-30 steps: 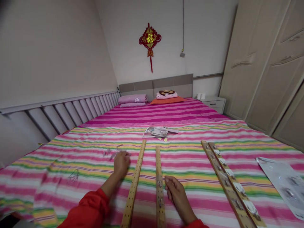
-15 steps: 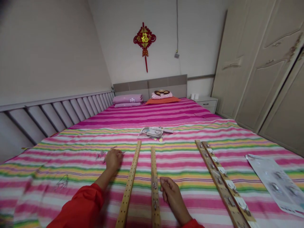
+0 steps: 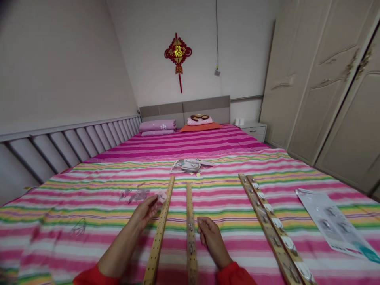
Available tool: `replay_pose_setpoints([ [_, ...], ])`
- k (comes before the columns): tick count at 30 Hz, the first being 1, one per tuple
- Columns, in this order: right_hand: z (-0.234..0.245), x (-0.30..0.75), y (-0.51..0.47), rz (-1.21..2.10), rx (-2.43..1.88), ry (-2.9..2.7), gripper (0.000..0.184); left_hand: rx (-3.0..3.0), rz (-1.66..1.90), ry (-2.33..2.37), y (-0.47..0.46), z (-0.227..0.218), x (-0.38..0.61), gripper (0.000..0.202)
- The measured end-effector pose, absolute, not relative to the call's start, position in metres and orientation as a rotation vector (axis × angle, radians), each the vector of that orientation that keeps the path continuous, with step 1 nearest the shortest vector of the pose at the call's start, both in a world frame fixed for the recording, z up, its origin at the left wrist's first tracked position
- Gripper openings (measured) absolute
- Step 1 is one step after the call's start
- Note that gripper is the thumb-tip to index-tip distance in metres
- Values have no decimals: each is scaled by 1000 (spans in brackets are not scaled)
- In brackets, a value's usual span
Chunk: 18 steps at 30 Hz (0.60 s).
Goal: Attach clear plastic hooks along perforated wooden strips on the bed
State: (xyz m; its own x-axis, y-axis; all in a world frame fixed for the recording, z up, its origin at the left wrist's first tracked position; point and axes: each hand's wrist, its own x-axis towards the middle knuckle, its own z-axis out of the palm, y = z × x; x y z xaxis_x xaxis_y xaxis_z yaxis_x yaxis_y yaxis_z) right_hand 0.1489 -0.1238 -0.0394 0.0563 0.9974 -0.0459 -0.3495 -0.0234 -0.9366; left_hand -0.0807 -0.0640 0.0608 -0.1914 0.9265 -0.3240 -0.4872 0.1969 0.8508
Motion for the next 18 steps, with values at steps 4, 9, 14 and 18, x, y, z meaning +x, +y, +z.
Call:
replay_pose_setpoints([
  [4,-37,149,-126,1300,-985,-866,40,629,1326,1133,-87,56,-47,12],
  [9,-31,150,-131,1243,-960,-827,37,1023,1371,1280,-105,56,-25,21],
  [14,-11,143,-148,1180,-966,-819,37,1244,1304,1344,-119,67,-20,18],
  [18,16,130,-169,1121,-956,-924,39,1418,1240,1363,-131,69,-16,15],
])
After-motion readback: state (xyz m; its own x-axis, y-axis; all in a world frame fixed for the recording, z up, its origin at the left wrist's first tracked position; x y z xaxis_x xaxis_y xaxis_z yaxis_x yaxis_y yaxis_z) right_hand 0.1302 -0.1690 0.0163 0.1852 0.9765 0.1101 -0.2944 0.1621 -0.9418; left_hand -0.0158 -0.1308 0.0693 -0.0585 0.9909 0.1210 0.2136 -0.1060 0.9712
